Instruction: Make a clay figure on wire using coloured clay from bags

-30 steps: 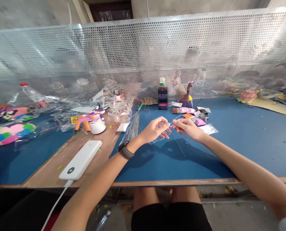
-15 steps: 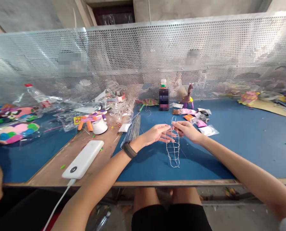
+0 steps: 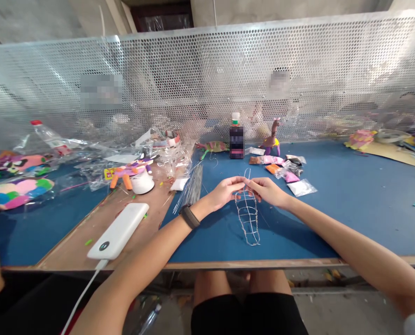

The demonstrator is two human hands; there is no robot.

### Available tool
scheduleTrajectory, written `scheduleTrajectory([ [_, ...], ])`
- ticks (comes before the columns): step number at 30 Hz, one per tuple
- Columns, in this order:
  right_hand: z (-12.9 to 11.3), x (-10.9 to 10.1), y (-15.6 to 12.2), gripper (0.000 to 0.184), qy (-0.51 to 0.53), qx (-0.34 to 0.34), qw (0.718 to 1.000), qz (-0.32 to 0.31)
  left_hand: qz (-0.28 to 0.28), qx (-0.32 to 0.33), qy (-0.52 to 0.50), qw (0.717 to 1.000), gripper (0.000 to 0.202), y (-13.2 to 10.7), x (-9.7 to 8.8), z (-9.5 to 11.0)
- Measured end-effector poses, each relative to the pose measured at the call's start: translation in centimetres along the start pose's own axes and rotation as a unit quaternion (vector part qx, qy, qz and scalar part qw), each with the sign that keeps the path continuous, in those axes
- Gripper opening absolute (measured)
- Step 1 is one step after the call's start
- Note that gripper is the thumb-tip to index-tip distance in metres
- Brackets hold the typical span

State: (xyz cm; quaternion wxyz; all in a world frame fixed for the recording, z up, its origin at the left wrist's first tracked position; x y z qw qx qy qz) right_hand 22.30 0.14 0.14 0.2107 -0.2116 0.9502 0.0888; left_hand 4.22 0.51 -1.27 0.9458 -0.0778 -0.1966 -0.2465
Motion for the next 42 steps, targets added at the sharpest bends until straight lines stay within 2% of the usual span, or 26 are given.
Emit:
scheduleTrajectory([
  [5,-0.3,0.5,-0.3,0.069,0.076,0.045,0.994,-0.071,-0.004,0.031,0.0,1.0,0.033,-0.1,0.0,0.3],
  [8,-0.4,0.4,-0.5,0.065,0.101,0.053,0.99,-0.087,-0.017,0.055,0.01,0.998,0.037,-0.3,0.0,0.7],
  [14,-0.3,-0.2,-0.5,0.047,0.065,-0.003,0.996,-0.054,0.027,0.086,0.01,0.996,0.046,-0.6,-0.3,1.5],
  [19,0.2,-0.4,-0.3,0.051,0.047,0.015,0.997,-0.057,0.046,0.075,0.008,0.996,0.048,-0.4,-1.0,1.8],
  [25,0.6,-1.2,-0.2,0.05,-0.021,-0.008,0.998,-0.063,0.031,0.022,0.062,0.997,0.043,-0.4,-1.9,1.7],
  [30,0.8,-1.6,-0.1,0.049,-0.055,-0.013,0.997,-0.048,0.053,0.031,0.112,0.992,0.038,-0.3,-2.4,1.6],
  [37,1.6,-1.7,0.5,0.049,-0.051,-0.021,0.998,-0.003,0.091,0.019,0.047,0.995,0.027,-0.1,-2.3,1.4],
  [42,1.8,-2.1,0.8,0.05,-0.044,0.002,0.999,0.028,0.12,0.026,-0.014,0.992,0.019,-0.1,-2.1,1.5],
])
Point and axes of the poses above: each hand's wrist, its own y-axis towards the middle knuckle, its own x-axis out of the palm, z = x × y, the point moved 2 cm from there along y, towards the middle knuckle, and after that the axes turned 8 degrees about -y, right-handed, at the moved point
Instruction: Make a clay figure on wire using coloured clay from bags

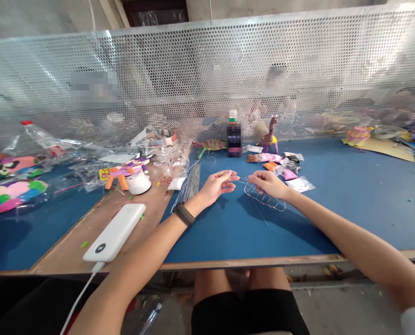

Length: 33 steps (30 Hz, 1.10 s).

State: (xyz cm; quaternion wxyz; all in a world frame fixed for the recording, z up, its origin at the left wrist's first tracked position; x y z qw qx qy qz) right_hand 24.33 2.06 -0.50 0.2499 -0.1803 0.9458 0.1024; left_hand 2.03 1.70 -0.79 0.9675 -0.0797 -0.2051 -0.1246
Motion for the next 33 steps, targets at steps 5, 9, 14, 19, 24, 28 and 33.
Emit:
scheduleTrajectory([
  [5,0.5,-0.5,0.3,0.05,-0.018,0.01,0.999,0.027,-0.002,0.042,-0.022,0.999,0.022,-0.1,0.2,0.2],
  [9,1.0,-0.7,0.5,0.049,-0.035,0.021,0.998,0.038,-0.053,0.099,0.018,0.994,0.029,-0.5,0.6,0.5],
  [14,0.3,-0.5,0.1,0.047,-0.028,0.014,0.999,0.021,-0.055,0.142,0.033,0.988,0.037,-0.6,0.5,1.3],
  [19,-0.9,0.2,-0.4,0.048,0.003,-0.009,1.0,0.002,-0.01,0.121,0.014,0.993,0.036,-0.2,0.0,1.0],
  [24,-1.2,0.5,-0.7,0.05,0.022,-0.028,0.999,-0.011,-0.042,0.109,0.098,0.988,0.034,-0.4,0.7,0.1],
  [28,-1.1,0.5,-0.9,0.049,0.019,-0.042,0.999,-0.017,-0.071,0.095,0.129,0.984,0.039,-0.8,1.1,0.0],
  [33,-1.3,0.7,-1.0,0.05,-0.02,-0.051,0.998,0.013,-0.083,0.108,0.148,0.98,0.031,-1.1,1.3,0.1],
])
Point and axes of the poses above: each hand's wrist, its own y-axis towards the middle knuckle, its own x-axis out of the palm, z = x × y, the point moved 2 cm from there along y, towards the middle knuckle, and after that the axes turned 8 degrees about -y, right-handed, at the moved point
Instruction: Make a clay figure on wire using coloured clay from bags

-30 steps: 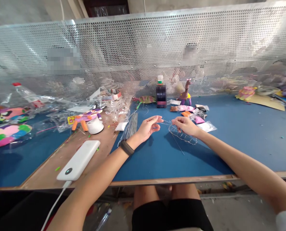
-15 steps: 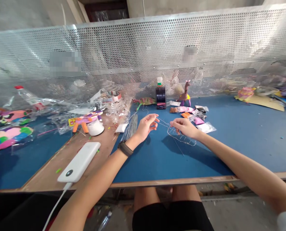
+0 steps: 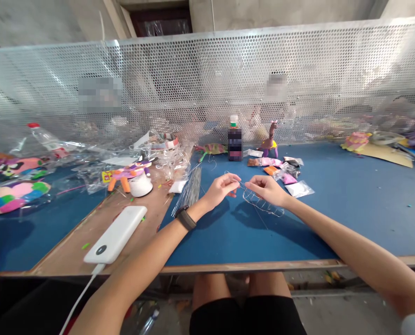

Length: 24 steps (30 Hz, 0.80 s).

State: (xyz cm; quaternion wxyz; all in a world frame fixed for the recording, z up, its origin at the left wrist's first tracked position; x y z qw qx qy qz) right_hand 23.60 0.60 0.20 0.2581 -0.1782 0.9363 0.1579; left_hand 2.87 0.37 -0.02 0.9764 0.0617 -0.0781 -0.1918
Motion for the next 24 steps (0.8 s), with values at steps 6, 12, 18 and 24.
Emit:
scheduleTrajectory([
  [6,-0.6,0.0,-0.3,0.05,-0.068,-0.038,0.996,0.036,-0.036,-0.004,0.028,0.999,0.034,-0.1,0.8,-0.3],
  [12,-1.2,0.2,-0.7,0.045,-0.134,-0.077,0.986,0.059,-0.05,-0.032,0.008,0.998,0.04,-0.2,1.1,-1.0],
  [18,-1.8,0.2,-1.0,0.037,-0.214,-0.113,0.968,0.07,-0.062,-0.048,-0.026,0.997,0.042,-0.1,0.8,-1.6],
  [24,-1.8,0.0,-1.0,0.035,-0.263,-0.104,0.955,0.084,-0.045,-0.033,-0.025,0.998,0.041,0.0,0.9,-2.0],
])
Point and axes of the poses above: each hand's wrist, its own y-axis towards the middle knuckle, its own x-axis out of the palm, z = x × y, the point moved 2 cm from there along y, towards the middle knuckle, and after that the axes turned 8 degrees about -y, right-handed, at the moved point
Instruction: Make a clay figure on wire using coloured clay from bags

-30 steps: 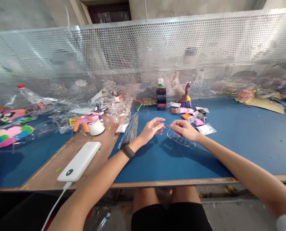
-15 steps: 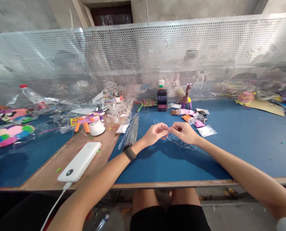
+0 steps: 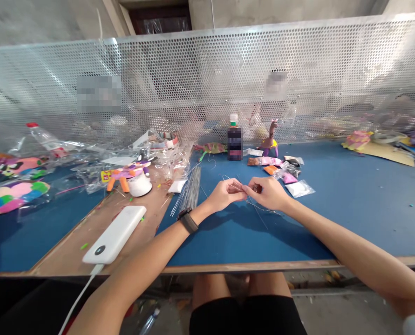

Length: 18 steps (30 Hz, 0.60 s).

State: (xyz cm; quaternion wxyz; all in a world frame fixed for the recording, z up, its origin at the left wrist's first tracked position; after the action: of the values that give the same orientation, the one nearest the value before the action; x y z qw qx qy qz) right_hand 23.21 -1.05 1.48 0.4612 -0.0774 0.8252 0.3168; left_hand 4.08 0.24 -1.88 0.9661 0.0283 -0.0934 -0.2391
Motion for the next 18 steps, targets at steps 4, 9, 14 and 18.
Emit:
scheduleTrajectory([
  [4,0.06,-0.12,0.05,0.039,-0.025,0.014,1.0,0.003,0.016,0.021,0.025,0.999,0.038,0.01,0.1,0.09],
  [9,-0.13,-0.12,-0.01,0.037,-0.055,0.015,0.998,0.018,0.019,0.045,0.036,0.998,0.035,0.06,0.25,0.15],
  [14,-0.33,0.0,-0.14,0.036,-0.084,0.028,0.995,0.043,0.034,0.062,0.051,0.996,0.032,0.04,0.6,0.27],
  [18,-0.47,-0.03,-0.19,0.037,-0.091,0.048,0.993,0.056,0.047,0.07,0.076,0.994,0.035,-0.05,0.89,0.46],
])
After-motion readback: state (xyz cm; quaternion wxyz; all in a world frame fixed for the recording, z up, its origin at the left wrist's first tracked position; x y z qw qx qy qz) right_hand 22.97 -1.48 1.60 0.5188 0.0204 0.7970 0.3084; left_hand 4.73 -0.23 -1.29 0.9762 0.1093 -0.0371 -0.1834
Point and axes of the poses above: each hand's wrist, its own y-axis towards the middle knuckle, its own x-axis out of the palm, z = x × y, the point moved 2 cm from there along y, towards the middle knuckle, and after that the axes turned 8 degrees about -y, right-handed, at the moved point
